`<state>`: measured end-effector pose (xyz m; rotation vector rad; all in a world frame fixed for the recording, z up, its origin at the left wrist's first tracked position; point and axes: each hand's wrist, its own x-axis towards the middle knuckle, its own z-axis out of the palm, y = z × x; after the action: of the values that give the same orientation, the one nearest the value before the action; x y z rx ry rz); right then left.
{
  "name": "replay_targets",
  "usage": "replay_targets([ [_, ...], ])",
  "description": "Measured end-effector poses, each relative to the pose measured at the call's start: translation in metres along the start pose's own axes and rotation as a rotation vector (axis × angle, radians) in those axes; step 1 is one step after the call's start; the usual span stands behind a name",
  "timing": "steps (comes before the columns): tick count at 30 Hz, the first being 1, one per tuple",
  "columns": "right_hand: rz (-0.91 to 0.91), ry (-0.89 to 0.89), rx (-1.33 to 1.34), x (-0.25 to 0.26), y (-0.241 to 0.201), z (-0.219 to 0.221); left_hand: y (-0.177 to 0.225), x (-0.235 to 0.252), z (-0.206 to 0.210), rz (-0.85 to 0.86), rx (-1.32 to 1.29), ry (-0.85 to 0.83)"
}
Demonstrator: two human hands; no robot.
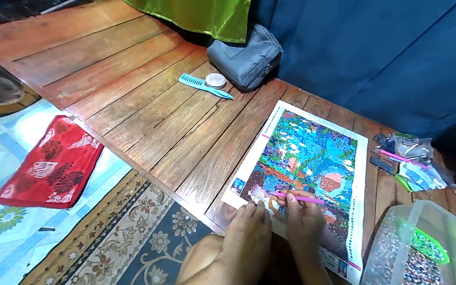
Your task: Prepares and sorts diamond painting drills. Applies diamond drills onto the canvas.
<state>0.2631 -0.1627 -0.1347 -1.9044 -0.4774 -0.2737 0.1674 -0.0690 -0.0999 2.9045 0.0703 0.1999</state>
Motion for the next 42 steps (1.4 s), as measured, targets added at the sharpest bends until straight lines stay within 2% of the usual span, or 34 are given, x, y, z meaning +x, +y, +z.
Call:
replay_targets([
  [6,-0.058,-0.018,-0.036,-0.001,0.001,0.0,0.0,-0.001,0.008,0.109,-0.013,0.082],
  [11,-0.109,-0.023,-0.088,-0.001,0.002,0.0,0.002,-0.001,0.007,0.151,-0.02,0.02],
  [17,-0.007,0.007,0.032,0.0,-0.006,-0.005,0.004,-0.003,0.009,0.107,-0.07,-0.038],
  [22,0.027,0.05,0.087,0.002,-0.008,-0.008,0.006,-0.003,0.004,0.087,-0.08,-0.169],
  [42,-0.047,-0.004,0.0,-0.004,-0.003,-0.002,0.008,-0.003,0.002,0.04,-0.125,-0.126],
])
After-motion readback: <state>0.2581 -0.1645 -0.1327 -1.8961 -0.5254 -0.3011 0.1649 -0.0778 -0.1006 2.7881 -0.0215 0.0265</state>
